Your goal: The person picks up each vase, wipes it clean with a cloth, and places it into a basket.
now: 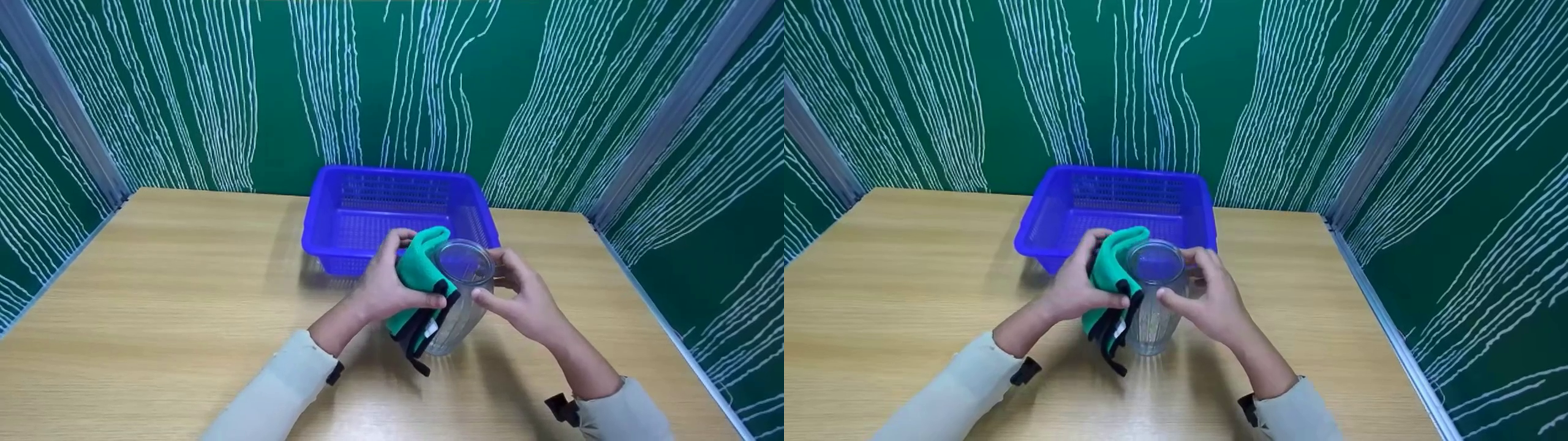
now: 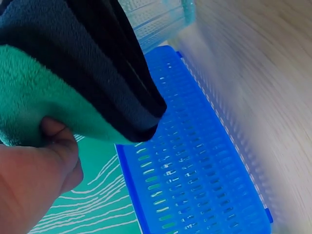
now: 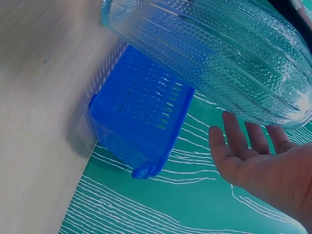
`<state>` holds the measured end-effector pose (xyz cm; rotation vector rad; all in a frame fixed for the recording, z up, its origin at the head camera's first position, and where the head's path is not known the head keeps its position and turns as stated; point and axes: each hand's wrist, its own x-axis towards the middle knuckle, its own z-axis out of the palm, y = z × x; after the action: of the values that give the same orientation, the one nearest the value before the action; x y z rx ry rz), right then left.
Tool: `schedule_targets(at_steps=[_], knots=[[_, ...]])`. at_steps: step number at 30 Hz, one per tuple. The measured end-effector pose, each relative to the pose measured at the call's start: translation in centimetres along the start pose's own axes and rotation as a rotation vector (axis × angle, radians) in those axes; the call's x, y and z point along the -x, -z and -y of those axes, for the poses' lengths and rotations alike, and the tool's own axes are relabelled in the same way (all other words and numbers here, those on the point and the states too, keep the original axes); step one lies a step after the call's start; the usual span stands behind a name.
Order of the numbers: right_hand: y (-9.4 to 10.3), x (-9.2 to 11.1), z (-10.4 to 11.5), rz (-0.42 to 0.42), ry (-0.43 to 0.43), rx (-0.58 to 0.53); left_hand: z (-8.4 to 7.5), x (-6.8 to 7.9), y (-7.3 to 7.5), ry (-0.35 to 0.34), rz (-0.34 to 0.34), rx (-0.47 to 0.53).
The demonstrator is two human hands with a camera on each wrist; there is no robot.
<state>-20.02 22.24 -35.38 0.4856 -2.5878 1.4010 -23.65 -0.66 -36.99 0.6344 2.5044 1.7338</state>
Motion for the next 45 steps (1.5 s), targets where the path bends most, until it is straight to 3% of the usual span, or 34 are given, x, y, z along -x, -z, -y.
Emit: schedule_targets(at_steps=[3,8,17,22,27,31,38,45], knots=[[0.0,0.0,0.1,-0.003,0.008,-0.008,0.0,0.1,0.3,-0.020,-0.005,0.019],[0.0,-0.1,0.2,-0.009,0.025,-0.031,-0.1,0.1,0.9,-0.039,0.053,0.027],[-0.1,-0.1,0.0,-0.024,0.011,-0.021,-0.7,0.1,0.9,-0.016,0.095,0.047],[-0.2,0.0,-0.2,-0.022,0.009,-0.022,-2.5,0.9,1.2,-0.013,0.156,0.068],[-0.3,0.1,-0.2,-0.024,0.006,-0.014,-3.8,1.3,1.4,0.033,0.189,0.012],[-0.3,0.1,-0.4,-0.024,0.006,-0.014,-3.2,1.0,1.1,0.053,0.199,-0.013],[-0.2,0.1,-0.6,-0.012,-0.004,-0.029,0.1,-0.1,0.0,0.101,0.162,-0.075],[-0.1,0.1,-0.7,-0.006,-0.027,-0.036,1.5,-0.1,-0.7,0.055,0.148,-0.010]])
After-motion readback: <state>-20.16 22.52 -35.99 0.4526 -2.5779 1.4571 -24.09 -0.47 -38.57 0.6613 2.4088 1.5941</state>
